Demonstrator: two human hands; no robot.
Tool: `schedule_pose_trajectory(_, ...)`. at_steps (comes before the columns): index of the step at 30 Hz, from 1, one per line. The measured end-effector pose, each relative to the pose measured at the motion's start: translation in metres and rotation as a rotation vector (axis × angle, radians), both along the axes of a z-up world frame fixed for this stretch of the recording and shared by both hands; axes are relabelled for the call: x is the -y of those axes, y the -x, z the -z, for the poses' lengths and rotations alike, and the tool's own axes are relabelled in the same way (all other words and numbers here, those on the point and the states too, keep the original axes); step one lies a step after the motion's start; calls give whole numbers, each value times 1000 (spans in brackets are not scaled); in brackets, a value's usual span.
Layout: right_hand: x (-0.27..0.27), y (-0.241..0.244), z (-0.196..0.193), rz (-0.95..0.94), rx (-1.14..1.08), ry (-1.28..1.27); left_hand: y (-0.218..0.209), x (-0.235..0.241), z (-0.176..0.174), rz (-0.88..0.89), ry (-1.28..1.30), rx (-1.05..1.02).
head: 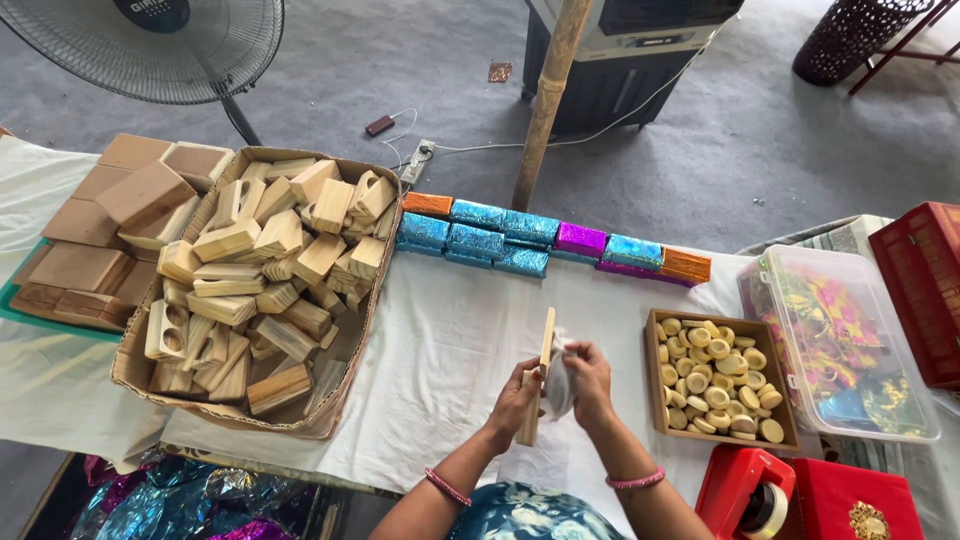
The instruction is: The person wipes a wooden block with a white cloth, then places it on the table. They pick up another wooden block and continue wiping it with the cloth, cleaning the surfaces thoroughly.
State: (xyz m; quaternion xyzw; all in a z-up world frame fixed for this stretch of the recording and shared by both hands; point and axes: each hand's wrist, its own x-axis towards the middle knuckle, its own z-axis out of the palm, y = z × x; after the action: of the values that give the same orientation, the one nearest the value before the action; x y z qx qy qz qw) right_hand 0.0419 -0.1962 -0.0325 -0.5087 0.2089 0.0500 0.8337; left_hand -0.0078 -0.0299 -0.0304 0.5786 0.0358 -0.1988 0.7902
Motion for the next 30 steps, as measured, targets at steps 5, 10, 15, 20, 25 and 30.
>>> schedule_pose_trajectory(5,3,-8,-25,-180,169,128,-9,-6,16,51,206,-97)
schedule_pose_trajectory(10,-12,6,-29,-265,289,158,-11,-11,6,88,233,-127)
schedule_pose_trajectory(15,-19,22,-26,-419,522,430,-13,-16,20,105,285,-58)
schedule_pose_trajectory(20,-17,36,-2,-303,648,609,-21,-18,2,-44,542,-130)
schedule_pose_trajectory(25,-36,46,-60,-427,1068,1280,-26,-25,-6,-41,393,22)
schedule_pose_trajectory(30,-47,38,-61,-410,281,610,-33,-21,13,-143,211,196)
